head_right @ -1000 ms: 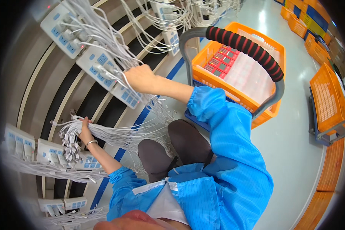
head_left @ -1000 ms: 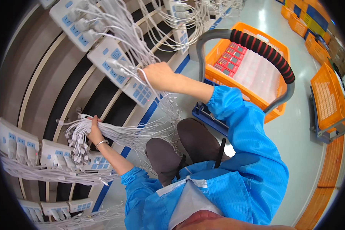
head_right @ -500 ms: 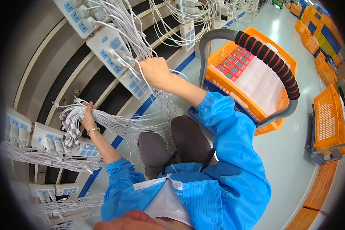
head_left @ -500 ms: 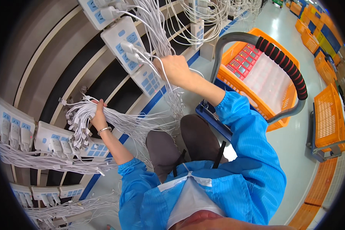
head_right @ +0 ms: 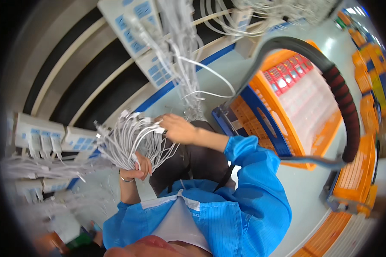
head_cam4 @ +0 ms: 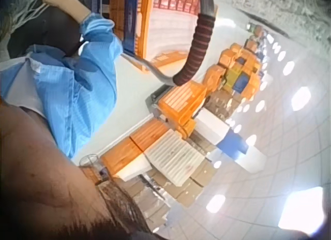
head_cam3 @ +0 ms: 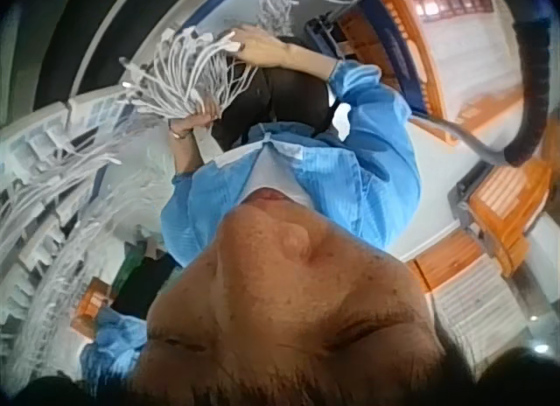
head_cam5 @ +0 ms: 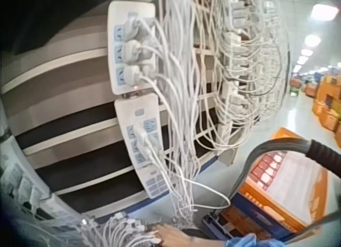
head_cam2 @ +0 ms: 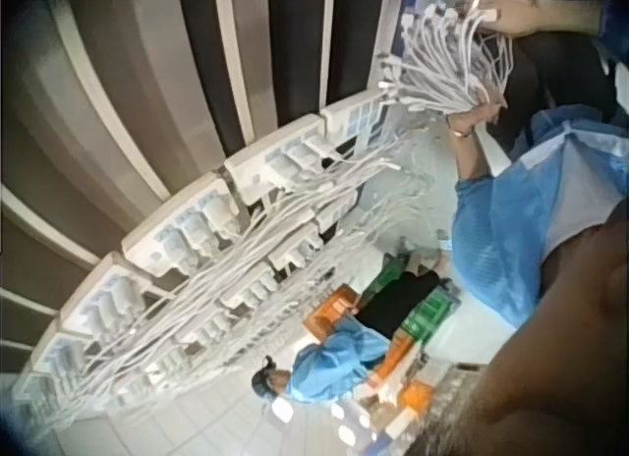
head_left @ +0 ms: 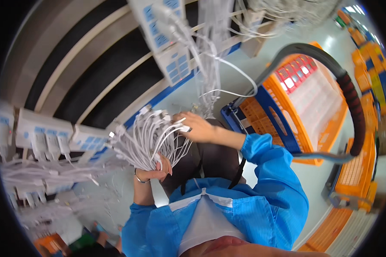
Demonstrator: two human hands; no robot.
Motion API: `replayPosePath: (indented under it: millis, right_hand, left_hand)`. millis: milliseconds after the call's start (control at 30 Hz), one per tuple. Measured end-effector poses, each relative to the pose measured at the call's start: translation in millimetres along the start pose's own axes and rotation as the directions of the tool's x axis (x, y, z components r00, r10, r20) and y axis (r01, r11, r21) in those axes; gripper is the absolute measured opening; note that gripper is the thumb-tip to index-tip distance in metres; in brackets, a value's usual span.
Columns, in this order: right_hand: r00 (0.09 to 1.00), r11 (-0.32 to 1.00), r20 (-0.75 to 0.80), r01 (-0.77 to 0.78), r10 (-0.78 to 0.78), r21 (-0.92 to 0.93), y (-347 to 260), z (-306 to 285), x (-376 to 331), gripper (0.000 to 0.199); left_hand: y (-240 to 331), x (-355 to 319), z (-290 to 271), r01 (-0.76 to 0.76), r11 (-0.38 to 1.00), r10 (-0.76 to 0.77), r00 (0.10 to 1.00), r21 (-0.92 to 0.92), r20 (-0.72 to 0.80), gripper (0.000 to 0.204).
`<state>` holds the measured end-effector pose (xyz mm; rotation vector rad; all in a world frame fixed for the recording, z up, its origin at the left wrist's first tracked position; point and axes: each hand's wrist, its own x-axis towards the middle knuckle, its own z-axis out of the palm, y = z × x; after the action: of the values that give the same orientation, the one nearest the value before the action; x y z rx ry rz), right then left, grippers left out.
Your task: Unplug a large bundle of white cables from power strips on a testing rack and place them into an orange crate.
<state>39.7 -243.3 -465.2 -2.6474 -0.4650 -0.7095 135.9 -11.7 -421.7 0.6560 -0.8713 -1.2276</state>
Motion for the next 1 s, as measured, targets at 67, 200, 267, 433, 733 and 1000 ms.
replayPosePath:
  millis: [67, 200, 267, 433, 733, 1000]
  right_hand:
    - [0.974, 0.959, 0.122, 0.209, -0.189, -0.19, 59, 51, -33, 0.026]
    - [0.88, 0.761, 0.399, 0.071, 0.257, -0.645, 222, 88, -97, 0.019]
    - [0.799, 0.752, 0.432, -0.038, 0.418, -0.658, 262, 64, -97, 0.017]
    - [0.691, 0.726, 0.518, -0.014, 0.504, -0.688, 295, 82, -151, 0.018]
    - [0.697, 0.841, 0.623, -0.529, 0.354, 0.114, 77, 86, -92, 0.013]
    - [0.628, -0.131, 0.733, -0.729, 0.263, 0.672, -160, -158, 119, 0.026]
  left_hand:
    - [0, -8, -1, 0.003, 1.0, -0.003, 1.0, -0.015, -0.015, 0.025]
    - [15, -23, 2, -0.015, 1.0, 0.013, 0.994, -0.016, -0.111, 0.023]
    - [16, -38, 6, -0.037, 0.999, 0.037, 0.984, 0.005, -0.175, 0.022]
    - [12, -41, 21, 0.052, 0.967, -0.15, 0.907, -0.25, -0.394, 0.026]
    - [70, -4, 99, -0.063, 0.93, -0.237, 0.649, -0.362, -0.723, 0.019]
    - [171, 27, 254, -0.131, 0.966, -0.17, 0.321, -0.221, -0.932, 0.012]
